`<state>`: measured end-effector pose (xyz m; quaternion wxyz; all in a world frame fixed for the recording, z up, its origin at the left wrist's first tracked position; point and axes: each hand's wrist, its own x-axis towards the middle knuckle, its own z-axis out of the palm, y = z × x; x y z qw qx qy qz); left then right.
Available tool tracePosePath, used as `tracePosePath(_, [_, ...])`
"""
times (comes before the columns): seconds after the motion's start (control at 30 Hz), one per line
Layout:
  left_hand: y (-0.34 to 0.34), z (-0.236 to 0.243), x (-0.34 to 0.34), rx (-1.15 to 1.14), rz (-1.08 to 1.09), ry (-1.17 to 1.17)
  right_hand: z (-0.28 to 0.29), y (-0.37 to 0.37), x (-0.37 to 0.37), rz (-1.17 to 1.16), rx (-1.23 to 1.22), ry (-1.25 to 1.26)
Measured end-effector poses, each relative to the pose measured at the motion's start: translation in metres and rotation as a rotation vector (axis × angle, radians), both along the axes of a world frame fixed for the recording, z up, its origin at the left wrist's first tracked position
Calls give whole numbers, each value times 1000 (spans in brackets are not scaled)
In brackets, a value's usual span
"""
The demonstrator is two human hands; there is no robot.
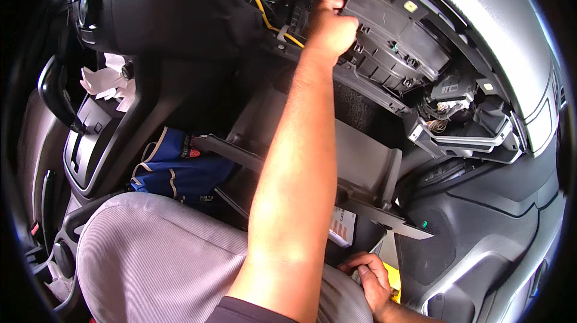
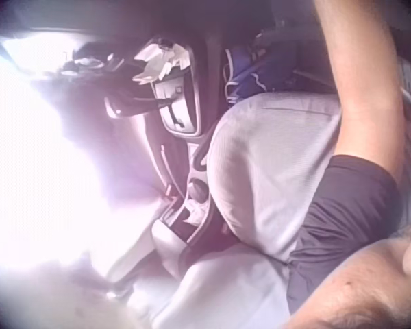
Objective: The person removes screws from the passenger-side dashboard area using a screwdriver and then pulls the lower plastic panel away by hand.
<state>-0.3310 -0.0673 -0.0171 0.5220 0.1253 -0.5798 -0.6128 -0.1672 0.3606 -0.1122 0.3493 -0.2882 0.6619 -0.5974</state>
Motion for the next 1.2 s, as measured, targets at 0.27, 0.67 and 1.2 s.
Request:
tracePosePath(0.27, [-12, 6, 5, -138, 12, -347, 2, -1, -1, 3, 57, -6])
tracePosePath(0.67, [-3, 8, -6, -157, 285, -350, 1, 0, -2, 55, 22, 38])
tracePosePath(1.2, [10, 15, -6, -403, 634, -578, 5, -4, -2, 89, 33, 45])
